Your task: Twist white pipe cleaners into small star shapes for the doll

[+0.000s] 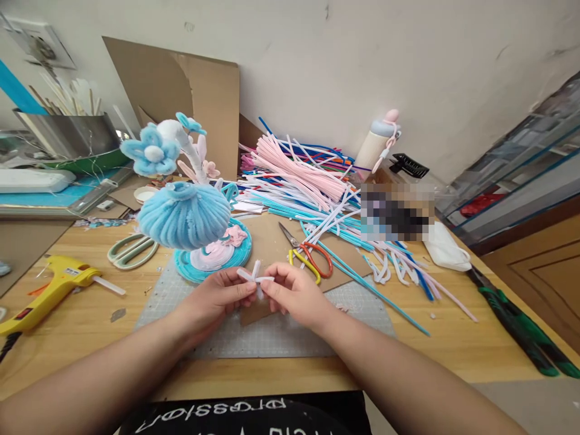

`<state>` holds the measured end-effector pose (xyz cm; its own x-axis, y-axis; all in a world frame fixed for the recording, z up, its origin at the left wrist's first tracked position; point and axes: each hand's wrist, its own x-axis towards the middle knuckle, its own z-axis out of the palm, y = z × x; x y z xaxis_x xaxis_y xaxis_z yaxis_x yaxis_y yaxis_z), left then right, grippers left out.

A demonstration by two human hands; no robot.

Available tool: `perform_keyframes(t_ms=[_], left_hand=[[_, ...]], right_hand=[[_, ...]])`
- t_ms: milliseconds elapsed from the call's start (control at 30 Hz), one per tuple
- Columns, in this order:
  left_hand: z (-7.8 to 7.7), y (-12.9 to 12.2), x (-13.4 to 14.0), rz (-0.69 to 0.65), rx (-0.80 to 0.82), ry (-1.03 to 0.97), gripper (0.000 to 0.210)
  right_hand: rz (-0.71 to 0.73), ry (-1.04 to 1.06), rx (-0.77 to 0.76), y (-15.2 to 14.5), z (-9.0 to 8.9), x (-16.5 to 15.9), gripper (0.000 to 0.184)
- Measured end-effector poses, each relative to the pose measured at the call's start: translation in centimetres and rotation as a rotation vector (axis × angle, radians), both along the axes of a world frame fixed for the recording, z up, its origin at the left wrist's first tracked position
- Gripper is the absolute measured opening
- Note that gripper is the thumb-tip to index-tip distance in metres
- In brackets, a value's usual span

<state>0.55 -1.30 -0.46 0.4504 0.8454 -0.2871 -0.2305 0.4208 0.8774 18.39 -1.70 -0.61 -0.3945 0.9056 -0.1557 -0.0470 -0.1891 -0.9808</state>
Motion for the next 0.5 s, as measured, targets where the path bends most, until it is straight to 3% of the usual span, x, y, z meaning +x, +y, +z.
perform_keyframes(t_ms=[200,500], left_hand=[[0.34,-0.12,-0.12,-0.049,-0.087,-0.102,0.019],[-0.13,-0.13,0.02,-0.042,0.011,0.03,0.025]], right_hand=[[-0.07,0.004,-0.016,0.14,-0.44,-0.01,0.024],[-0.001,0.049,-0.012,-0.05,-0.39,-0.42,0.023]])
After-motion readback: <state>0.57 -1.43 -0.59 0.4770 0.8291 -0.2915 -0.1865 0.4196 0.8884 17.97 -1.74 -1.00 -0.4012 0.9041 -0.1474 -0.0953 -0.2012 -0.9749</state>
